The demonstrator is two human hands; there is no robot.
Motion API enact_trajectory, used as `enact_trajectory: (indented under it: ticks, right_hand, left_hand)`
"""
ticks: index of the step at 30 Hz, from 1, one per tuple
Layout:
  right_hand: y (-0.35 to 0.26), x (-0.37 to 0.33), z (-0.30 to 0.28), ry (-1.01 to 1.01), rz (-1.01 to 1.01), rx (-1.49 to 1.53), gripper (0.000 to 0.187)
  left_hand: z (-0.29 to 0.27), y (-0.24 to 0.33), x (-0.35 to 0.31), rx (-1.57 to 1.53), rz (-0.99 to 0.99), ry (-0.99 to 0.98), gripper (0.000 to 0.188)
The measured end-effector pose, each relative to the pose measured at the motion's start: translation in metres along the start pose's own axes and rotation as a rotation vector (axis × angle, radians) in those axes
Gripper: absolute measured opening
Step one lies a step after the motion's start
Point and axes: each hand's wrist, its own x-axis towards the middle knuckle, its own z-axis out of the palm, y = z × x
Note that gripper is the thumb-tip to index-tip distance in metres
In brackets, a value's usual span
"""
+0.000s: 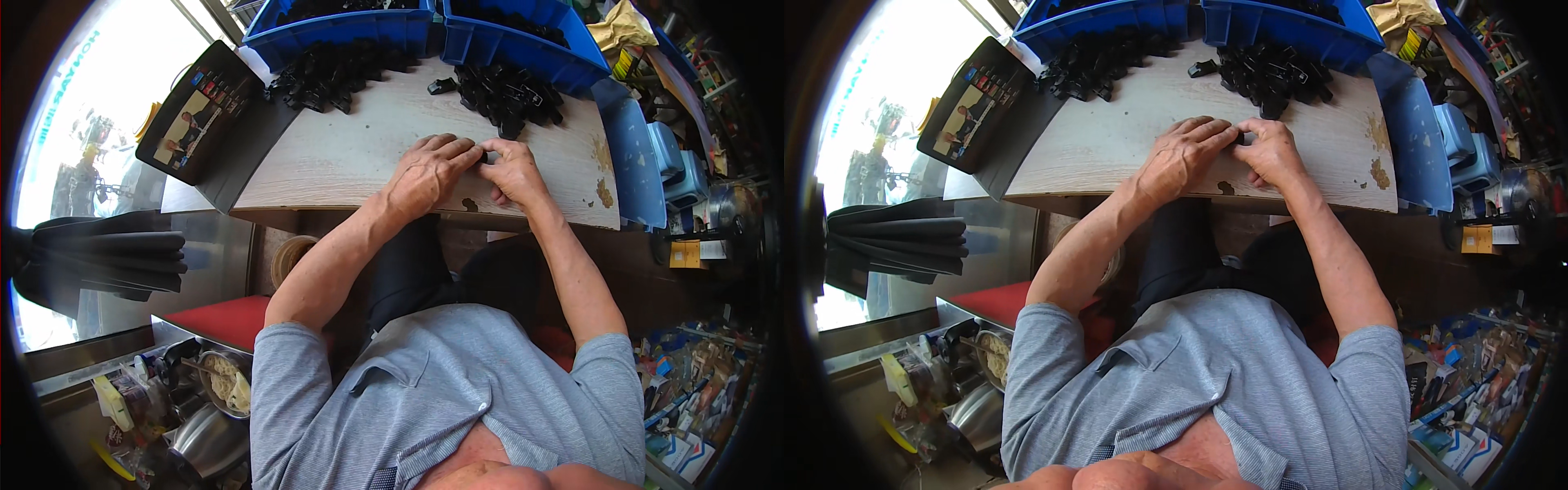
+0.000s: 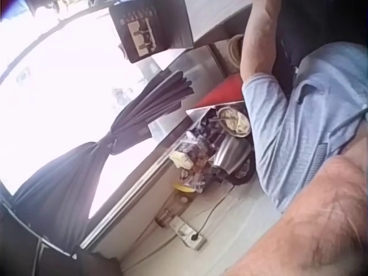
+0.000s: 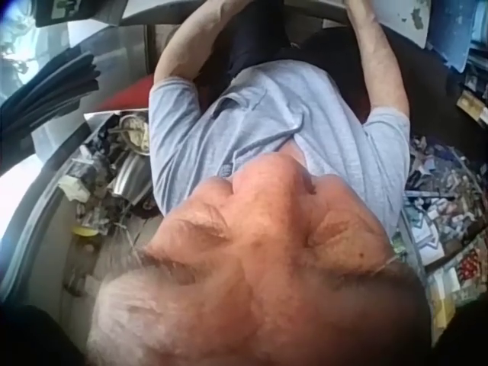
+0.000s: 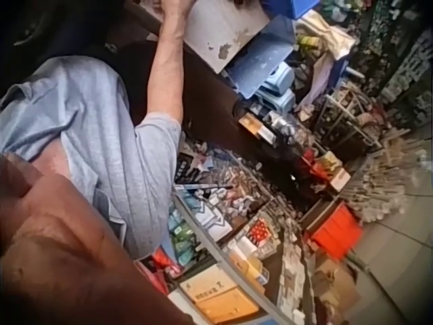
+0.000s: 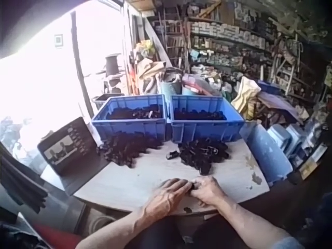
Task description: Assembling small black plastic components at a mechanical assembly station.
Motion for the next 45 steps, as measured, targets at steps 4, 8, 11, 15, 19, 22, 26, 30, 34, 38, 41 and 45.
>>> enact_trajectory:
  ticks: [4, 8, 11, 15, 19, 22, 26, 30, 34, 38, 41, 45]
  right_hand:
    - [0.002, 0.001, 0.003, 0.008, -0.034, -0.030, 0.033]
    - [0.003, 0.002, 0.001, 0.029, -0.022, -0.057, 0.031]
    - [0.008, 0.000, 0.001, 0.046, -0.030, -0.075, 0.029]
    - [0.014, -0.007, -0.011, 0.090, -0.001, 0.123, 0.035]
    - [0.034, -0.007, -0.057, 0.219, 0.079, 0.447, 0.034]
    - [0.052, -0.001, -0.107, 0.511, 0.030, 0.559, 0.032]
    - [0.053, -0.005, -0.125, 0.796, 0.092, 0.621, 0.036]
    - [0.054, 0.000, -0.108, 0.603, 0.149, 0.537, 0.037]
    - [0.031, 0.013, -0.072, 0.407, 0.215, 0.358, 0.038]
    - [0.015, 0.028, -0.054, 0.333, 0.265, 0.242, 0.040]
    - [0.014, 0.039, -0.047, 0.317, 0.253, 0.169, 0.039]
    - [0.008, 0.039, -0.044, 0.282, 0.238, 0.215, 0.034]
  left_hand:
    - [-0.001, 0.006, -0.004, 0.010, -0.015, 0.043, 0.047]
    - [0.000, 0.007, -0.006, 0.049, -0.010, 0.038, 0.046]
    - [0.001, 0.002, -0.008, -0.024, -0.076, 0.124, 0.043]
    - [-0.016, -0.031, -0.016, 0.073, -0.491, 0.572, 0.028]
    - [-0.035, -0.088, -0.026, 0.407, -0.687, 0.688, 0.028]
    - [-0.034, -0.107, -0.023, 0.487, -0.799, 0.503, 0.029]
    - [-0.033, -0.114, -0.017, 0.410, -0.872, 0.500, 0.020]
    - [-0.030, -0.111, -0.020, 0.424, -0.822, 0.484, 0.018]
    - [-0.029, -0.091, -0.024, 0.400, -0.712, 0.449, 0.013]
    - [-0.029, -0.076, -0.023, 0.360, -0.504, 0.400, 0.011]
    - [-0.029, -0.076, -0.023, 0.317, -0.390, 0.371, 0.012]
    - [-0.030, -0.075, -0.022, 0.247, -0.344, 0.352, 0.017]
